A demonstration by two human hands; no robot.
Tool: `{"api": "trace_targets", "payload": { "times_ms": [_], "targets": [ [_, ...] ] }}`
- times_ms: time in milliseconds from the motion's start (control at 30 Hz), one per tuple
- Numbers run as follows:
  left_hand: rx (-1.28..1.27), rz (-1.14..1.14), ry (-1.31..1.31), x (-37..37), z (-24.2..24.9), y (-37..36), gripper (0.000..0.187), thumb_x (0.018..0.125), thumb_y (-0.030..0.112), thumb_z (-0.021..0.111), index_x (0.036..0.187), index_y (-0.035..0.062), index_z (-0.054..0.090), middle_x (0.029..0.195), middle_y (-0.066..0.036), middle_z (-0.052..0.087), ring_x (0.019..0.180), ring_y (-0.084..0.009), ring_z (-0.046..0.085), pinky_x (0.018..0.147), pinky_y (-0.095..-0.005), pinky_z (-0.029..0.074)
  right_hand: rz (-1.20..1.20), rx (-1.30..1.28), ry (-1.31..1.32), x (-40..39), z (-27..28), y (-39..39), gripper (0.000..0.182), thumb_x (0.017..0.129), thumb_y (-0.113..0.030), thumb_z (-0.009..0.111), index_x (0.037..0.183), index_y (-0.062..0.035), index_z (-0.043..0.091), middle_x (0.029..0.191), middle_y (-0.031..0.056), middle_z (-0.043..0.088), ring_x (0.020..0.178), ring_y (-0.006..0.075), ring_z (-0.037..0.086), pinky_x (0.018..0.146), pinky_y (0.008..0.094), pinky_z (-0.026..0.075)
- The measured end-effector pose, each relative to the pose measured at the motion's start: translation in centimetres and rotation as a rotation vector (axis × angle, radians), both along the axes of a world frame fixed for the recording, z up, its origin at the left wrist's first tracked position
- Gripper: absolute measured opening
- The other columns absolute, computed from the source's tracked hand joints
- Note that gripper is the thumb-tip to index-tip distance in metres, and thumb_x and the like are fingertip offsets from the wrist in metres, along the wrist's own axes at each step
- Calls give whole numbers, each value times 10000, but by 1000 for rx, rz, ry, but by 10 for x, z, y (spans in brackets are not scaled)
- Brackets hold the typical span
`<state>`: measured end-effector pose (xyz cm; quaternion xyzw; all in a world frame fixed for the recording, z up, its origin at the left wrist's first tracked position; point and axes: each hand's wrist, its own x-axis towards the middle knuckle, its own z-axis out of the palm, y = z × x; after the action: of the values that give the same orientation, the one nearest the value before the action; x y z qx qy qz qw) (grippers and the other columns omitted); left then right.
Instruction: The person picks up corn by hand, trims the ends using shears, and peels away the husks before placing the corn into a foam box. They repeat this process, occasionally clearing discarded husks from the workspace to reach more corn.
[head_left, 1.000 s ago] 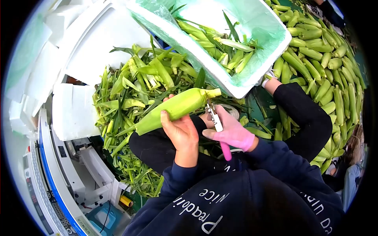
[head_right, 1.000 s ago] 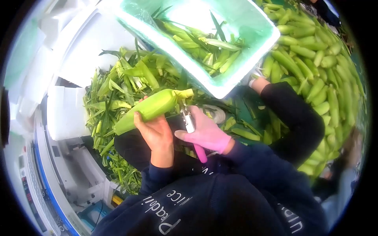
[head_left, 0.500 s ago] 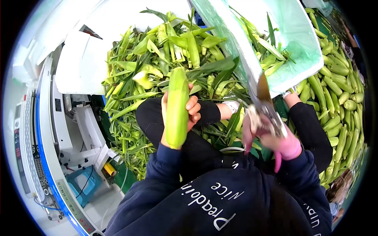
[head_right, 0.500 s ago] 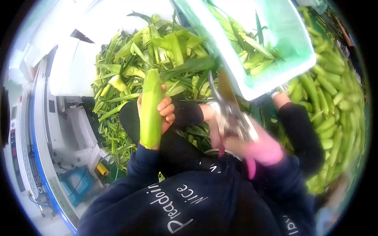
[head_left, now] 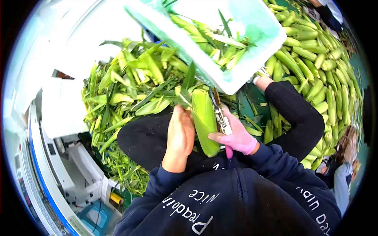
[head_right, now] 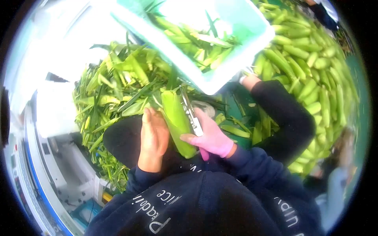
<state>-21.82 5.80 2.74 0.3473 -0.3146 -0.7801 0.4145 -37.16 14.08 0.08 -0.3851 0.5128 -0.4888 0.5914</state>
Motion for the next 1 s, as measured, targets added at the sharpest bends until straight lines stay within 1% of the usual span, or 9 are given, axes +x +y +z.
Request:
{"api": "trace_targets", "payload": {
  "times_ms": [133,267,567,667,767,800,867,900,1000],
  "targets": [
    [-197,169,-38,-39,5,3,218,1092,263,413,1000,91,512,1108,-94,612,1078,-199,578,982,-365,469,-42,7,-586,-5,7,27,793,821,-170,777,1479,1,369,1419,82,506,1328,171,442,1151,324,309],
    [-156,297,83,-84,-1,15,214,1088,289,444,992,101,481,840,8,408,746,-121,376,710,-273,363,-266,-22,-687,-26,2,34,725,832,-133,746,1458,-19,398,1399,73,525,1301,179,477,1130,331,348],
    [-364,220,31,-145,5,34,246,1104,292,382,1020,81,479,662,28,321,548,-97,306,602,-253,349,-327,-7,-911,-69,-11,52,692,868,-36,647,1494,-14,351,1437,112,500,1301,230,515,1130,377,384],
    [-234,-34,38,-131,10,33,265,1104,249,377,1039,17,487,631,25,337,536,-91,312,542,-282,336,-437,81,-1156,-79,-38,59,683,901,-111,640,1502,-12,331,1424,146,514,1247,277,563,1103,431,425],
    [-922,-670,-409,-82,5,0,234,1003,201,563,1139,12,587,734,-87,579,612,-237,570,615,-314,467,-718,-254,-956,-134,-14,61,585,949,-434,574,1348,-14,492,1212,185,631,1076,321,650,951,435,533],
    [-1251,-977,-679,-67,17,-21,280,955,210,633,1160,19,614,815,-125,642,702,-299,649,677,-335,511,-840,-170,-932,-167,-18,77,606,963,-476,544,1350,-13,490,1221,187,628,1080,332,646,954,445,532],
    [-1341,-1357,-814,-60,44,-60,414,858,264,727,1193,35,649,1046,-171,669,954,-385,660,814,-409,530,-1148,-246,-490,-237,-7,122,585,996,-406,515,1409,4,457,1305,197,603,1169,336,610,1055,446,468],
    [-1365,-1454,-761,-54,48,-89,473,829,307,754,1200,32,653,1186,-185,640,1074,-376,626,908,-461,509,-1088,-366,-275,-276,-12,168,561,1021,-353,487,1441,15,434,1330,189,597,1209,321,587,1091,428,432],
    [-1318,-1261,-965,-91,77,-165,449,832,298,745,1175,20,663,1136,-202,667,1056,-378,639,953,-448,504,-1293,94,834,-395,1,273,470,1043,-196,446,1489,-50,448,1209,154,643,1094,199,609,971,331,452]
  ]
}}
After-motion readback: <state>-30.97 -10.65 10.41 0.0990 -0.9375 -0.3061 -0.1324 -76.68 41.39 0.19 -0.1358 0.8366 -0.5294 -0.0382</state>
